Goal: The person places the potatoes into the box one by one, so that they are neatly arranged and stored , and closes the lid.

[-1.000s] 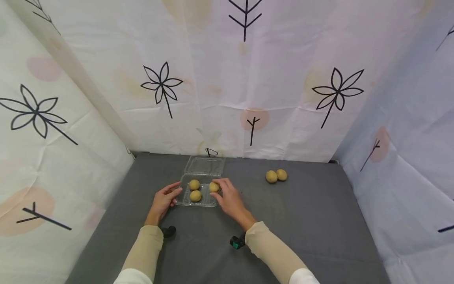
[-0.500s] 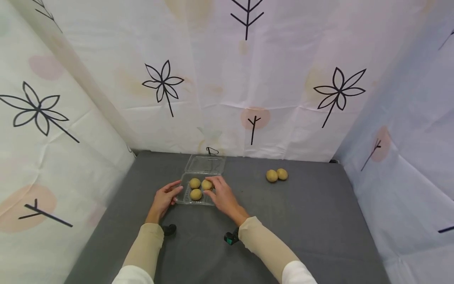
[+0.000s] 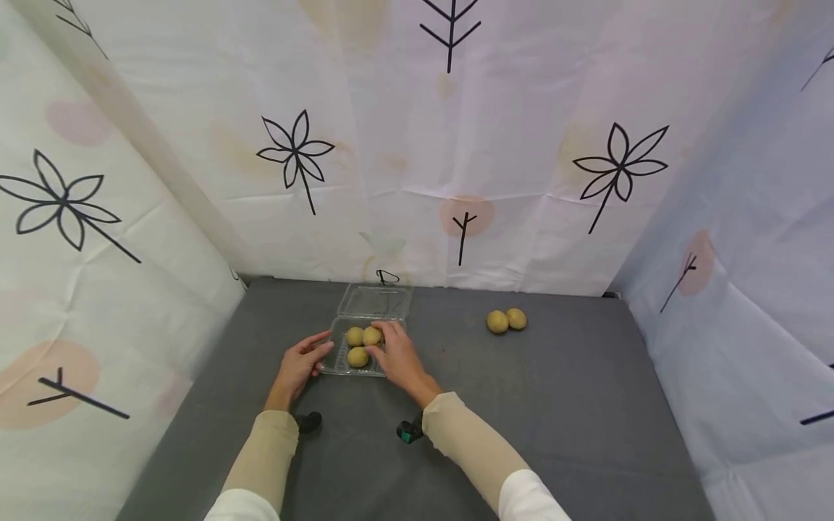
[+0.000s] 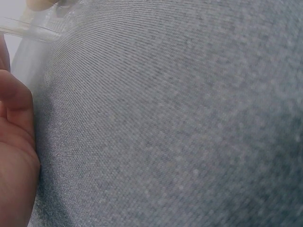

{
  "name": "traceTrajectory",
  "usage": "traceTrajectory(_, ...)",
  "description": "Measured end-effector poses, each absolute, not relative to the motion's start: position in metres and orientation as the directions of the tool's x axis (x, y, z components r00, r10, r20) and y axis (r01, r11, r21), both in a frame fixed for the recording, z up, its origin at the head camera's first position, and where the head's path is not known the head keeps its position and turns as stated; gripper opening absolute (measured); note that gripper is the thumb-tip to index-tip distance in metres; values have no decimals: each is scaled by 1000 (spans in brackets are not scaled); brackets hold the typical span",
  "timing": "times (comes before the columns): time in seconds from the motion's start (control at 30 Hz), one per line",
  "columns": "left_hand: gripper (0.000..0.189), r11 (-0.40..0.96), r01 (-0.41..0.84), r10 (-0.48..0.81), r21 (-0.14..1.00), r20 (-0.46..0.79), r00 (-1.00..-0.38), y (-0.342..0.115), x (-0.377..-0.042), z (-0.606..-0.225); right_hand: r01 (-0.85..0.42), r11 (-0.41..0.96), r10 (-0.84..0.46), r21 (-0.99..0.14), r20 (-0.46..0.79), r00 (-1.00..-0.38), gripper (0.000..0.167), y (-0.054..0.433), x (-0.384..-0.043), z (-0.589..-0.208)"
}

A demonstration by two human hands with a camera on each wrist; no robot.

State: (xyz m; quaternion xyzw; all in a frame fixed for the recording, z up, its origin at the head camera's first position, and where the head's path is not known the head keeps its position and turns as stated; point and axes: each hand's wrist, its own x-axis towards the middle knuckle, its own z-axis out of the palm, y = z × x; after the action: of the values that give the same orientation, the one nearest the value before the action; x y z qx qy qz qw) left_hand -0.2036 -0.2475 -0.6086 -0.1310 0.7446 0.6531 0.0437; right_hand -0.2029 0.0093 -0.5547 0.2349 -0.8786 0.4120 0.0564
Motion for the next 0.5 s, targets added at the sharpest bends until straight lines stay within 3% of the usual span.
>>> traceTrajectory(0.5,47,117,-253,-150,960,-234,-960,-248,-204,-607,-360,590,-285,-723,231,-930,49,-6,-210,-565)
